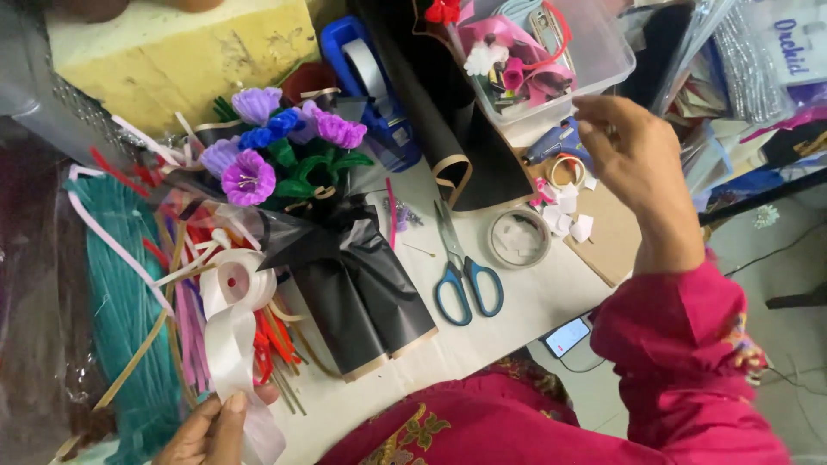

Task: The person wraps a white ribbon around a black-wrapped flower bouquet, cuts the ribbon with scissors, and folds the ribbon ends. The person then moves a roll of black wrapping paper and a plastic container on the table.

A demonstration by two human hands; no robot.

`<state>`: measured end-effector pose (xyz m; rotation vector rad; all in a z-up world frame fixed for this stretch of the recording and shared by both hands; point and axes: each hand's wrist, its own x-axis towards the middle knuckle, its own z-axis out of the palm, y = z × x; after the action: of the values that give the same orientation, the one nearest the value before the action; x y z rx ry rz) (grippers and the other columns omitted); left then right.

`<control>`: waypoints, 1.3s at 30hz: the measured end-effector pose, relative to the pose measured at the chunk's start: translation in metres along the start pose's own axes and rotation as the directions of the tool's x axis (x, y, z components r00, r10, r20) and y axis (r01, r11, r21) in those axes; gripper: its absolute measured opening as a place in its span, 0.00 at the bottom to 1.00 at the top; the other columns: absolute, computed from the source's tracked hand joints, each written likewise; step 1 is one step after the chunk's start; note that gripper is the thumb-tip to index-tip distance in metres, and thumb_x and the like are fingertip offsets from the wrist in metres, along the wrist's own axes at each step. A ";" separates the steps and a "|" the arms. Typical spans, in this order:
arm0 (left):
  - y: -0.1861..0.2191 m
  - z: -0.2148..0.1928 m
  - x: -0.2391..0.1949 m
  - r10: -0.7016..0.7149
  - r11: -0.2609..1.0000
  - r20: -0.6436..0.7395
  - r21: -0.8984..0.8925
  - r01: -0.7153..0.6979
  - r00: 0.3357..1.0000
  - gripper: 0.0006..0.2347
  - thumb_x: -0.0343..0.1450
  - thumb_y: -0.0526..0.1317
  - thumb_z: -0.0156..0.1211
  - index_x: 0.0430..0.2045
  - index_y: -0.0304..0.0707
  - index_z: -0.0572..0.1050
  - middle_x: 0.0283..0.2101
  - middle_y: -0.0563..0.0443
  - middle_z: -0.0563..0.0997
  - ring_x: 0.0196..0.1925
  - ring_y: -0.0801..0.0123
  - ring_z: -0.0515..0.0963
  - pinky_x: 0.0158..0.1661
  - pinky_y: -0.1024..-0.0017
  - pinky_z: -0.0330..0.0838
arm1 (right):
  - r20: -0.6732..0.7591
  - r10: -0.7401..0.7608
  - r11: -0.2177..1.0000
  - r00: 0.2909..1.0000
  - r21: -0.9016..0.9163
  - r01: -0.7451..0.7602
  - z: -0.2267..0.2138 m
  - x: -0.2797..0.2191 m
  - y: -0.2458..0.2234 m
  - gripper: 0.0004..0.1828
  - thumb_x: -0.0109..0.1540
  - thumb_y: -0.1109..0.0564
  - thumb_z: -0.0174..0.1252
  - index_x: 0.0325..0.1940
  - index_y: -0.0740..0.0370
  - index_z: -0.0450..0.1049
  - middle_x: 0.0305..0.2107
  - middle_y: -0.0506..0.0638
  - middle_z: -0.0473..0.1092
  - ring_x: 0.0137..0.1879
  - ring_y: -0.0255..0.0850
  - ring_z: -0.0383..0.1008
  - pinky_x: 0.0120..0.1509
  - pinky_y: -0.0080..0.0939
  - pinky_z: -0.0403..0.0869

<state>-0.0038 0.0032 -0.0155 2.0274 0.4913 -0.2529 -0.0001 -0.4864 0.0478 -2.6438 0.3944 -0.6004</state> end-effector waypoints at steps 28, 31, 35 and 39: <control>-0.016 0.006 0.016 0.119 0.986 0.006 -0.116 -0.117 0.993 0.13 0.77 0.36 0.55 0.31 0.20 0.83 0.33 0.32 0.87 0.42 0.62 0.81 0.47 0.65 0.72 | 0.595 0.418 0.763 0.687 -0.640 0.090 0.086 0.175 0.052 0.13 0.62 0.53 0.54 0.27 0.65 0.69 0.23 0.50 0.57 0.28 0.43 0.54 0.30 0.44 0.59; -0.048 0.024 0.024 0.311 0.926 -0.178 -0.164 -0.339 0.934 0.11 0.77 0.36 0.57 0.29 0.20 0.75 0.28 0.33 0.82 0.29 0.63 0.80 0.40 0.67 0.74 | 0.613 0.444 0.731 0.654 -0.669 0.131 0.088 0.172 0.053 0.15 0.65 0.48 0.56 0.32 0.61 0.72 0.24 0.48 0.60 0.28 0.40 0.57 0.31 0.38 0.61; -0.052 0.015 0.034 0.345 0.927 -0.086 -0.124 -0.354 0.935 0.12 0.76 0.32 0.55 0.22 0.19 0.74 0.28 0.31 0.84 0.26 0.61 0.81 0.37 0.68 0.74 | 0.619 0.436 0.750 0.653 -0.651 0.117 0.087 0.173 0.043 0.13 0.62 0.51 0.56 0.27 0.61 0.71 0.22 0.46 0.56 0.26 0.39 0.52 0.29 0.40 0.56; -0.092 0.023 0.046 0.881 0.471 -0.136 0.144 -0.871 0.454 0.11 0.74 0.29 0.60 0.49 0.21 0.70 0.36 0.26 0.79 0.34 0.44 0.84 0.42 0.57 0.79 | 0.605 0.473 0.771 0.641 -0.636 0.033 0.086 0.175 0.040 0.17 0.66 0.48 0.53 0.43 0.66 0.72 0.34 0.53 0.68 0.38 0.46 0.65 0.41 0.45 0.68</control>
<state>-0.0026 0.0327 -0.1171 2.0930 -0.5290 0.6001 0.1838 -0.5561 0.0202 -3.0163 0.7388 0.8684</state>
